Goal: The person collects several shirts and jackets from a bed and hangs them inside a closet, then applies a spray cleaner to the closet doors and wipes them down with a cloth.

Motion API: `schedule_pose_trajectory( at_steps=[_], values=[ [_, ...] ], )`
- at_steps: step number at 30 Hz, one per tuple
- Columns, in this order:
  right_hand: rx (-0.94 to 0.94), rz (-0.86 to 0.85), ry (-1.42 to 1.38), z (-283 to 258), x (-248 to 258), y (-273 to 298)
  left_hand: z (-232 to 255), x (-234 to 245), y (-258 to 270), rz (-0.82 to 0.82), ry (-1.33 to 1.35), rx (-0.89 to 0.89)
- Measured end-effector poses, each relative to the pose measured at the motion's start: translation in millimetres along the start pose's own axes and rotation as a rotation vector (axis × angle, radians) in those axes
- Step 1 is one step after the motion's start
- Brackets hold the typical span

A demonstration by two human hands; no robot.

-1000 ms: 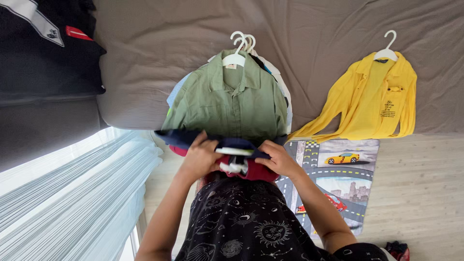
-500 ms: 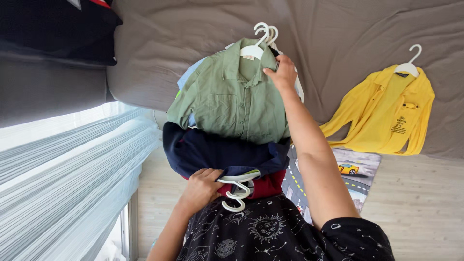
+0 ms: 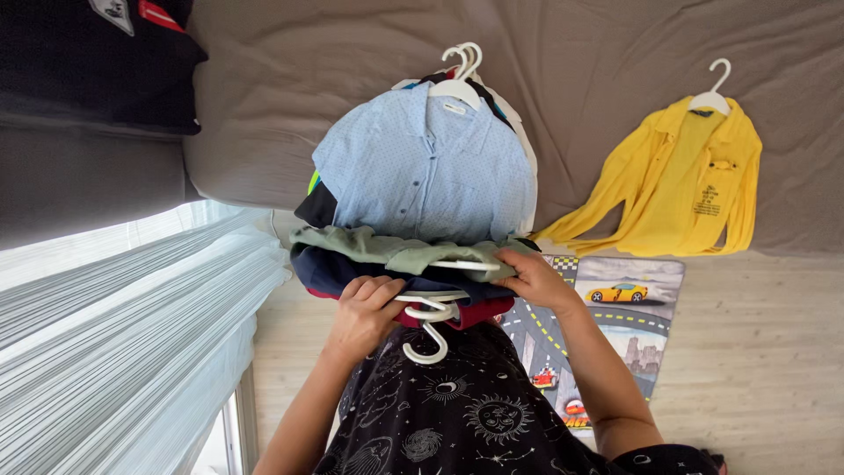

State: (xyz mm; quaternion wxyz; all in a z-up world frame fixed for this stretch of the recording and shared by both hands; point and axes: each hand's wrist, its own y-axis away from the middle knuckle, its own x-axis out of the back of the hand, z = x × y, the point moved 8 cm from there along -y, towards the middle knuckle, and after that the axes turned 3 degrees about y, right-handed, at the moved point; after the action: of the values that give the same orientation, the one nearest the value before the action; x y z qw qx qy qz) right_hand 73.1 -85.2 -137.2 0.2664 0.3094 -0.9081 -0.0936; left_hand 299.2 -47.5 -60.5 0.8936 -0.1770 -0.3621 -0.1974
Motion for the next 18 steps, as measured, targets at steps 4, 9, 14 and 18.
schedule_pose_trajectory(
  at_steps=[4,9,14,18],
  values=[
    [-0.028,-0.040,-0.043,-3,-9,13,3,-5,-15,-0.035,0.103,0.011],
    [-0.027,-0.006,-0.150,4,-18,27,6,-1,-33,-0.039,-0.022,-0.002],
    [-0.208,0.077,-0.155,19,-14,76,23,-29,-46,-0.179,0.000,-0.101],
    [-0.091,0.449,0.098,-14,23,133,67,-65,-61,-0.275,0.107,-0.226]
  ],
)
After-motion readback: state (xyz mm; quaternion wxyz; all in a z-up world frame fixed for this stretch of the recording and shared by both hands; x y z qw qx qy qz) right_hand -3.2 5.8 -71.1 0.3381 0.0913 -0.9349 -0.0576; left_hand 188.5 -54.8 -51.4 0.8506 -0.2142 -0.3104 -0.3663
